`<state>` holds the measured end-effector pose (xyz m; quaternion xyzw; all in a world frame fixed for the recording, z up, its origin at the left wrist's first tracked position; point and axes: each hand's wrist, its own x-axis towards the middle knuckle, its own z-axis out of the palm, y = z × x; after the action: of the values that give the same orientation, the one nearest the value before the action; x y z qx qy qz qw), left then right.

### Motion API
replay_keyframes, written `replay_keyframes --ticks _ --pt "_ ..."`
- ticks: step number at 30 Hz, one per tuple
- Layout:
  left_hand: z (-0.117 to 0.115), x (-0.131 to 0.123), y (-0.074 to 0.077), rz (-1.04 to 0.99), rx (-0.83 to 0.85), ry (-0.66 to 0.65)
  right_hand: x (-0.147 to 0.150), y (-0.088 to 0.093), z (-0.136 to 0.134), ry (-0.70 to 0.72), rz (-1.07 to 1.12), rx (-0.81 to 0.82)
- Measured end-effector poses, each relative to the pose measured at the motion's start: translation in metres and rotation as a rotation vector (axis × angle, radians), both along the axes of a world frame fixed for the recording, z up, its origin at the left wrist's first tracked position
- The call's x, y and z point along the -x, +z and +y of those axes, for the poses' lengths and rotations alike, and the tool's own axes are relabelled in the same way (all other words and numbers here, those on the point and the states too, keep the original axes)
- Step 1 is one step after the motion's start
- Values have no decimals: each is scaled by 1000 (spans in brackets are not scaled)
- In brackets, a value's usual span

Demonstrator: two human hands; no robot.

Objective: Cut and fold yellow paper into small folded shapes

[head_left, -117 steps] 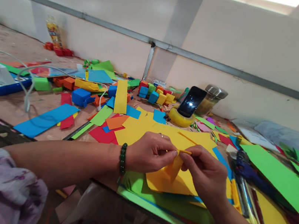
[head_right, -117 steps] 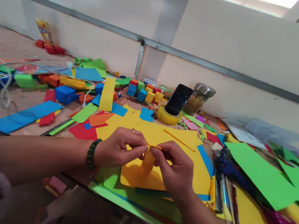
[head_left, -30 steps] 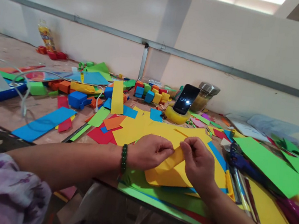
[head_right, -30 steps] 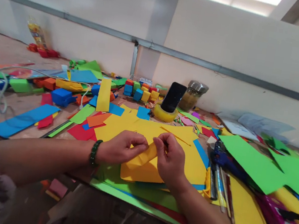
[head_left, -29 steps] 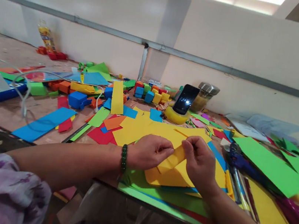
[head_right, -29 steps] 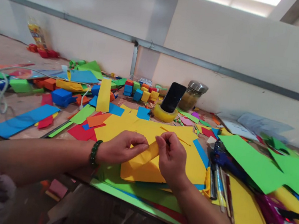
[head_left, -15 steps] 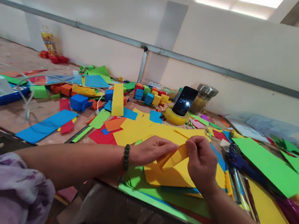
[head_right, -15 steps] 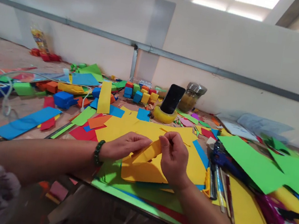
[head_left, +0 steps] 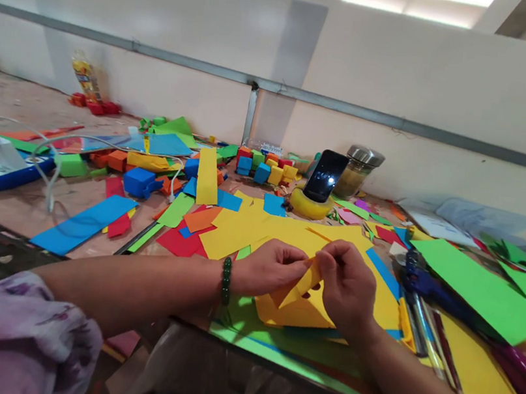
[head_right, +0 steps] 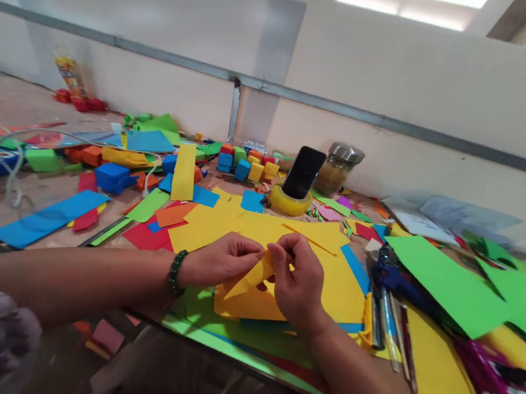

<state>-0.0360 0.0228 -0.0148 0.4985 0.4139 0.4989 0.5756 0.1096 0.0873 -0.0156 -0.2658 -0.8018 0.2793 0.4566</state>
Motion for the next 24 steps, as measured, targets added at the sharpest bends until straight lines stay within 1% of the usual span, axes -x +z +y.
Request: replay_keyframes --ticks 4,10,13,17,21,24 --pt "0 -2 -2 -48 59 -8 1 -2 -4 -10 -22 -65" --pt "-2 -1 -6 -50 109 -46 -1 5 -5 -34 -36 -153" --pt "-1 -1 -7 -69 148 -69 -1 5 -3 -36 -54 -146" --pt "-2 -2 -3 -115 204 -80 -1 5 -1 -35 -61 -120" --pt "-5 -2 0 -119 235 -74 -2 6 2 -81 -65 -132" --pt "-4 -1 -1 -106 249 -84 -2 8 5 -106 -58 -140"
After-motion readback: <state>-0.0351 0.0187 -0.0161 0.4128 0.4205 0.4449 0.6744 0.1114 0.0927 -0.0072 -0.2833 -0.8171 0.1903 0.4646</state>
